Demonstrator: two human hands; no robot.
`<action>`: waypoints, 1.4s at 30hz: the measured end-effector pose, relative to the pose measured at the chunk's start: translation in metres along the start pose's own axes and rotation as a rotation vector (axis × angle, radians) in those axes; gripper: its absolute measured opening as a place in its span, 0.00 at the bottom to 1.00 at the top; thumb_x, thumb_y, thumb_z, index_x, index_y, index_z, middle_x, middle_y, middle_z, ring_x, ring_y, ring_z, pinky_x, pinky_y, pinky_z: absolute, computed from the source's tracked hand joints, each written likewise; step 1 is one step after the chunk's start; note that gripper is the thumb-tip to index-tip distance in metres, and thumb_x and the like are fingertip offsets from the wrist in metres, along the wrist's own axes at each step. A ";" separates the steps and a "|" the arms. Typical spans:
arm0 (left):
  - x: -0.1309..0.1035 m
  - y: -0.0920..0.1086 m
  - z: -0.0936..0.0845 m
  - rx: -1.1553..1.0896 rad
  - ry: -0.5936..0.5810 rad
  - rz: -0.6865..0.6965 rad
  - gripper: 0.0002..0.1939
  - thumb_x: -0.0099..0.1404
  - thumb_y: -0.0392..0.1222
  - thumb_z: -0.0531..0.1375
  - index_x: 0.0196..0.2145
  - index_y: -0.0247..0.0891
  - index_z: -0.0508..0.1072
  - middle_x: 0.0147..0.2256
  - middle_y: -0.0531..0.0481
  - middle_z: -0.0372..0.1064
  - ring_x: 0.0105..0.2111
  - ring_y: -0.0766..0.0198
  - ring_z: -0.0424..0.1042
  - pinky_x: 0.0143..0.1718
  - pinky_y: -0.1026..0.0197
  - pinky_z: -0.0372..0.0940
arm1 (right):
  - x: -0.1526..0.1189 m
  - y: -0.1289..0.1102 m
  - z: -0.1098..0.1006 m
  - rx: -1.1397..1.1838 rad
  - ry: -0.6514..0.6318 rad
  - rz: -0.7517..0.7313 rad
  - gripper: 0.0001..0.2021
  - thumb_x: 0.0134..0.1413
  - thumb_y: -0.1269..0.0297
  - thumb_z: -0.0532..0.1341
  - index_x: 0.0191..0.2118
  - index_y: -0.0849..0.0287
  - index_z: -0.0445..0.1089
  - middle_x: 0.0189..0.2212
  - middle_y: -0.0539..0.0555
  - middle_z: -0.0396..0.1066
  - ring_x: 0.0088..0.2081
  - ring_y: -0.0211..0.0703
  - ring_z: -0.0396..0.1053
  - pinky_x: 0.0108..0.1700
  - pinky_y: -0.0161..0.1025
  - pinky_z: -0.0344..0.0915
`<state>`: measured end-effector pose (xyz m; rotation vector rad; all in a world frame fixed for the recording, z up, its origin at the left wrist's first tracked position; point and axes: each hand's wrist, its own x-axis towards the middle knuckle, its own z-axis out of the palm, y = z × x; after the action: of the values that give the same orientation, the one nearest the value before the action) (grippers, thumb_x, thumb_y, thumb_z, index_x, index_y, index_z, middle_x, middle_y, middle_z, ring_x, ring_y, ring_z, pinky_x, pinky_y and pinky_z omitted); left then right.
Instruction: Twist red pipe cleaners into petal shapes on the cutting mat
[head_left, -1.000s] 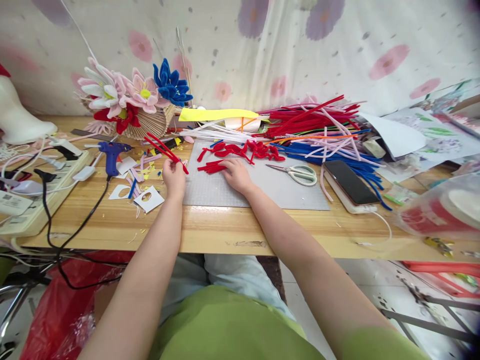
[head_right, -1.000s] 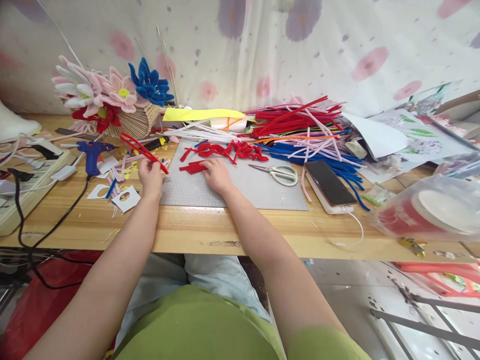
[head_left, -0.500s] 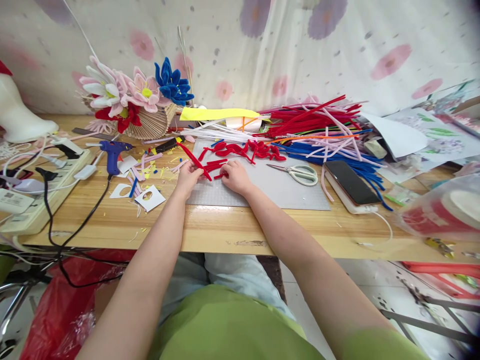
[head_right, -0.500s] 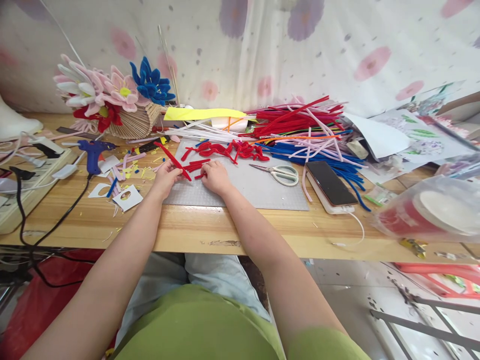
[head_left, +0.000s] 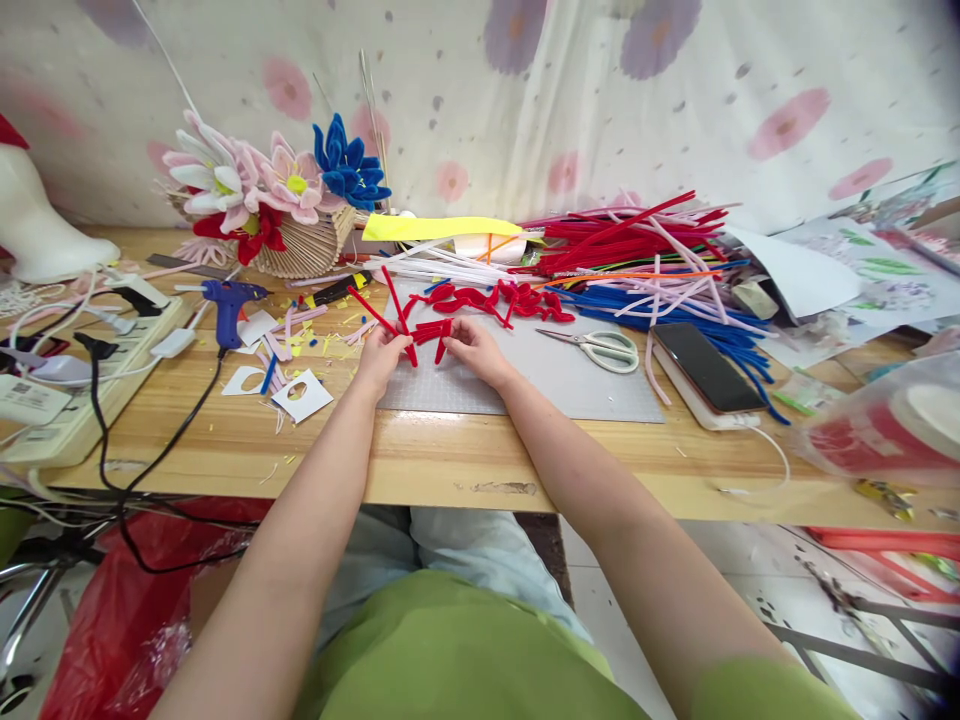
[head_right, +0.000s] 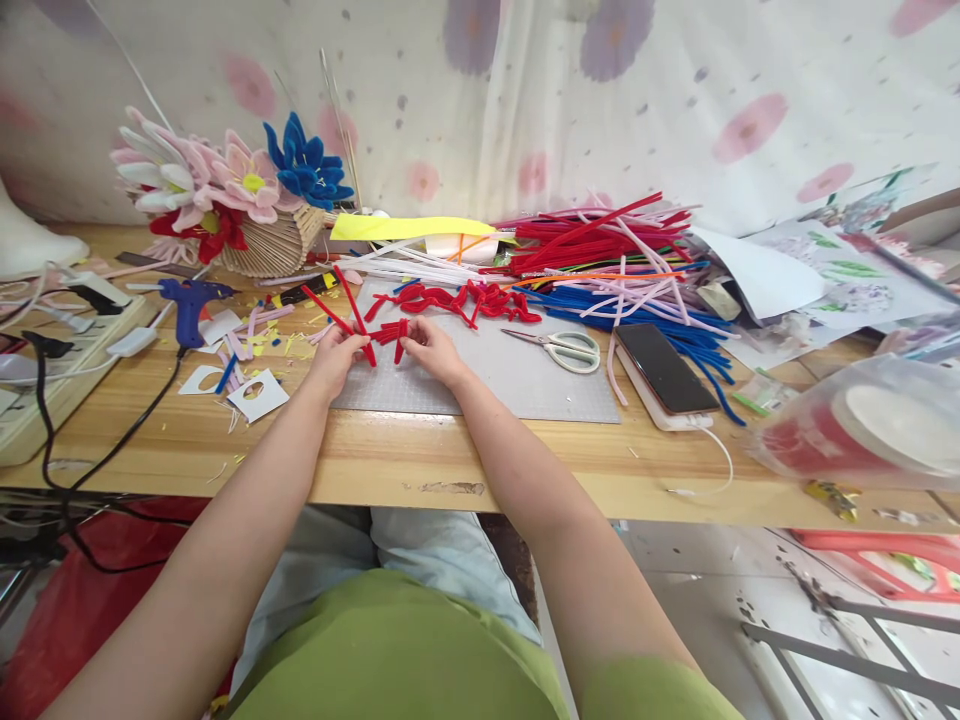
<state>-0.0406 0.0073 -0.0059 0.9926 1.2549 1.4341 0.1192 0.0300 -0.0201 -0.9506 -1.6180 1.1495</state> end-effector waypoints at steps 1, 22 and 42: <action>0.000 0.000 0.000 0.000 0.000 -0.006 0.09 0.44 0.35 0.61 0.27 0.37 0.65 0.25 0.55 0.65 0.24 0.69 0.65 0.21 0.68 0.61 | -0.001 -0.001 0.001 0.064 -0.030 0.011 0.04 0.46 0.68 0.58 0.29 0.57 0.60 0.26 0.46 0.63 0.28 0.34 0.61 0.33 0.33 0.60; 0.001 -0.009 0.009 0.081 0.106 -0.002 0.07 0.52 0.33 0.60 0.29 0.36 0.64 0.24 0.55 0.66 0.23 0.69 0.68 0.21 0.67 0.64 | -0.007 -0.006 0.002 0.241 -0.150 0.057 0.19 0.43 0.55 0.65 0.31 0.56 0.53 0.17 0.39 0.57 0.16 0.27 0.53 0.18 0.27 0.49; -0.009 -0.003 0.020 0.022 0.049 -0.087 0.04 0.53 0.31 0.59 0.29 0.33 0.68 0.23 0.52 0.70 0.19 0.67 0.69 0.22 0.62 0.67 | -0.001 -0.004 0.005 0.168 0.080 0.005 0.08 0.42 0.63 0.59 0.27 0.57 0.58 0.24 0.45 0.58 0.24 0.31 0.56 0.21 0.28 0.57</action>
<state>-0.0189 0.0028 -0.0063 0.9114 1.3358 1.3871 0.1146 0.0266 -0.0174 -0.8806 -1.4318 1.2146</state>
